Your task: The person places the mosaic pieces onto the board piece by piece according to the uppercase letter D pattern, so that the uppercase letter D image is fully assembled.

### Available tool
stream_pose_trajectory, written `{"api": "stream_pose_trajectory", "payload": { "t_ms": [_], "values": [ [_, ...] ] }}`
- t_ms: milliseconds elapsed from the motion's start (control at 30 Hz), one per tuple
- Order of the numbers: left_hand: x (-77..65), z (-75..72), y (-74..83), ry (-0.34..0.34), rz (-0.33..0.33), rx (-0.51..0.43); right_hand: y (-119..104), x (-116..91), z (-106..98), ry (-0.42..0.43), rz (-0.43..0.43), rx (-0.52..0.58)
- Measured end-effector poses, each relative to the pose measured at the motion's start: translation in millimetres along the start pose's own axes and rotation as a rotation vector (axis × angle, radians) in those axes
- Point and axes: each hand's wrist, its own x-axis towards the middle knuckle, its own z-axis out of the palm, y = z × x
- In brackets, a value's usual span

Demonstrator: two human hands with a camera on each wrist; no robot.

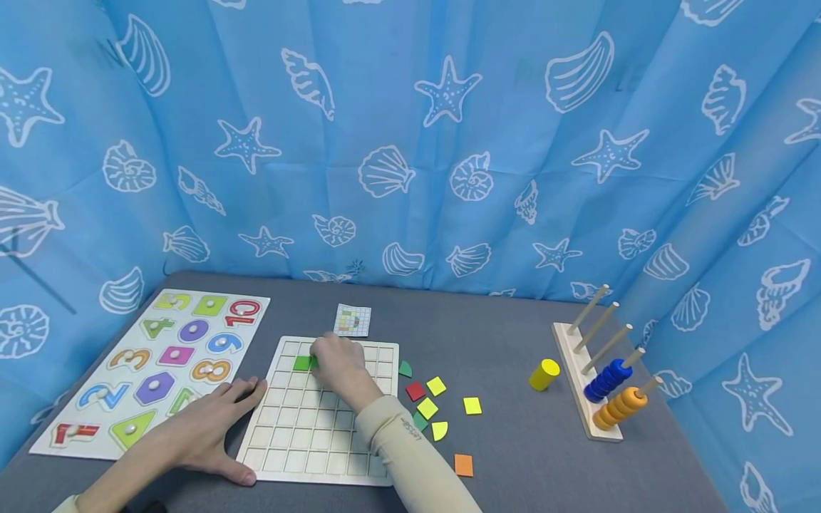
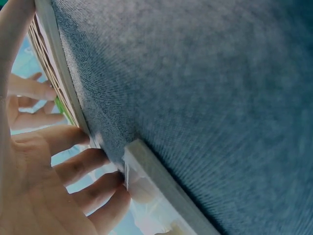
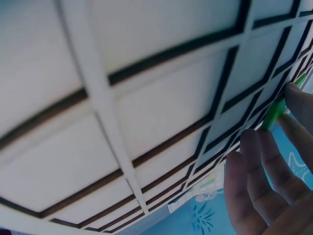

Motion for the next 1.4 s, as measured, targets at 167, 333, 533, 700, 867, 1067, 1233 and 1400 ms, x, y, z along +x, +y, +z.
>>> {"api": "stream_pose_trajectory", "payload": {
  "t_ms": [167, 333, 533, 700, 867, 1067, 1233, 1400],
  "values": [
    [0.4, -0.1, -0.3, -0.008, -0.001, 0.003, 0.5, -0.1, -0.5, -0.016, 0.018, 0.003],
    [0.6, -0.5, -0.1, -0.014, -0.002, -0.003, 0.8, 0.0, -0.2, -0.030, 0.025, 0.011],
    [1.3, -2.3, 0.6, -0.020, -0.005, -0.004, 2.1, -2.0, -1.0, -0.034, -0.003, 0.033],
    [0.5, -2.2, 1.2, -0.014, -0.002, -0.008, 2.6, -4.0, -2.7, -0.064, -0.023, 0.018],
    [0.7, -1.3, 0.9, -0.010, 0.000, -0.009, 2.6, -7.0, -4.5, -0.099, -0.016, 0.010],
    [0.6, -0.8, 0.6, -0.013, -0.003, -0.010, 2.2, -13.1, -8.9, -0.115, -0.011, 0.037],
    [0.4, -0.6, 0.5, -0.005, 0.003, -0.006, 5.8, -20.0, -16.0, -0.114, -0.007, 0.075],
    [-0.2, -0.1, 1.1, 0.000, 0.006, -0.007, 16.7, -31.8, -25.5, -0.109, -0.007, 0.114]
  ]
}}
